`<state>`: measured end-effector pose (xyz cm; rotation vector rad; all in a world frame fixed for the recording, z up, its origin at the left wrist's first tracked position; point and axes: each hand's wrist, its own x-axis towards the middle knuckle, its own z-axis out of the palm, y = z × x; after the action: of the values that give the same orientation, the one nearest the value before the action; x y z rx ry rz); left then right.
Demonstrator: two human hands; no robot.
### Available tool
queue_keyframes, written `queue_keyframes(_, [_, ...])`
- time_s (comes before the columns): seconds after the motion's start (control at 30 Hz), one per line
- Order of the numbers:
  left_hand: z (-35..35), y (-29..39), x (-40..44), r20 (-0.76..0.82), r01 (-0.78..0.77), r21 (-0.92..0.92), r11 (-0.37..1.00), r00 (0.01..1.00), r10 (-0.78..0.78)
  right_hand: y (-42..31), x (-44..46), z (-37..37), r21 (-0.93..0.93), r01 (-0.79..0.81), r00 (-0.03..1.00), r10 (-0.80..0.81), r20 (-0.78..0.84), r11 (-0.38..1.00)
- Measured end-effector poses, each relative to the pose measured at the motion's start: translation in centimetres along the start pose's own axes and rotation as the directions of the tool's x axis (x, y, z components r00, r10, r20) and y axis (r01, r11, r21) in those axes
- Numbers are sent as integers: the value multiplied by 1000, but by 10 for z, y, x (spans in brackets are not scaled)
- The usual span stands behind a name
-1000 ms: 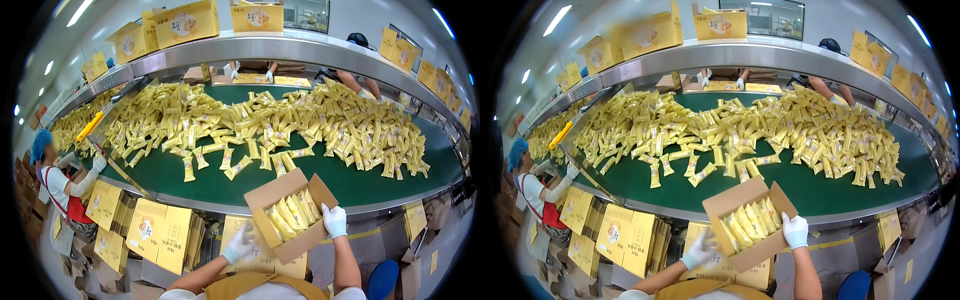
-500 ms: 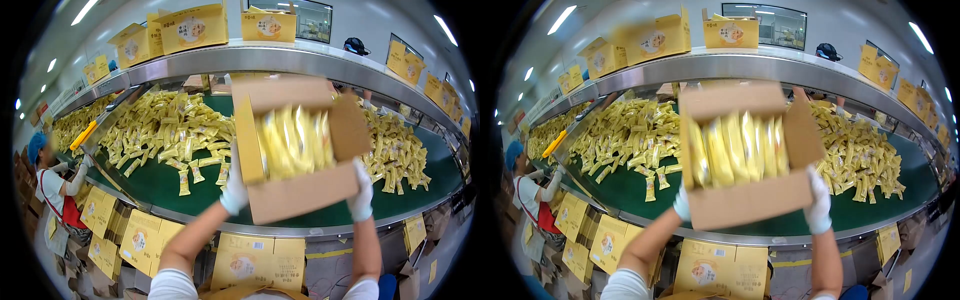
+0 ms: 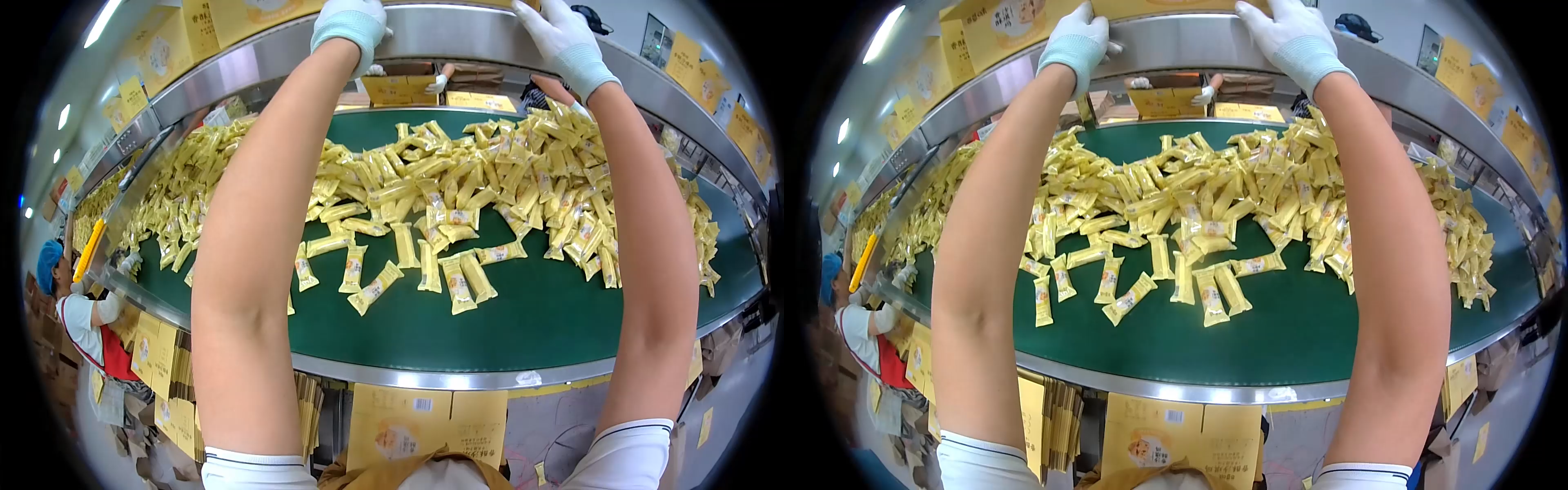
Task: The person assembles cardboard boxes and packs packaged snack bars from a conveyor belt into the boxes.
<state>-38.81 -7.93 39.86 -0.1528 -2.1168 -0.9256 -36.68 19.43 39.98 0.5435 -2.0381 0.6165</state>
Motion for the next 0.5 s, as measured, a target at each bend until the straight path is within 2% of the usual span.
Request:
queue_keyframes(0.03, [11, -14, -6, -242, -265, 228, 937, 916, 318, 0, -5, 4, -140, 3, 999, 5, 54, 990])
queue_keyframes(0.07, [19, -18, -19, -378, -429, 492, 758, 679, 630, 14, -10, 14, -278, 110, 991, -129, -49, 954])
queue_keyframes(0.17, [24, -26, -92, -157, -630, 104, 770, 754, 638, 35, -51, 24, -336, 294, 897, -380, -226, 895])
queue_keyframes(0.2, [31, -49, -111, -104, -688, 1, 725, 721, 685, 39, -72, 30, -230, 389, 847, -444, -292, 892])
queue_keyframes(0.23, [27, -64, -142, 32, -638, -45, 768, 768, 640, 45, -101, 32, -232, 456, 829, -504, -240, 859])
queue_keyframes(0.27, [32, -100, -167, 175, -511, -31, 859, 843, 508, 60, -135, 33, -224, 457, 875, -481, -62, 861])
queue_keyframes(0.3, [26, -124, -193, 272, -440, 169, 882, 881, 387, 79, -171, 41, -230, 410, 908, -419, 7, 883])
queue_keyframes(0.33, [24, -169, -216, 239, -368, 306, 878, 922, 303, 95, -205, 41, -259, 330, 944, -322, 76, 908])
queue_keyframes(0.37, [18, -209, -240, 188, -225, 407, 885, 969, 160, 119, -240, 38, -302, 218, 975, -197, 100, 928])
queue_keyframes(0.43, [-12, -303, -280, 30, 134, 625, 769, 980, -195, 185, -306, 26, -391, -161, 973, 213, 93, 906])
queue_keyframes(0.47, [-33, -311, -294, -83, 358, 723, 590, 894, -441, 209, -330, 12, -441, -355, 895, 436, 96, 825])
queue_keyframes(0.5, [-51, -317, -302, -164, 500, 769, 399, 757, -632, 239, -354, 3, -487, -506, 800, 598, 42, 712])
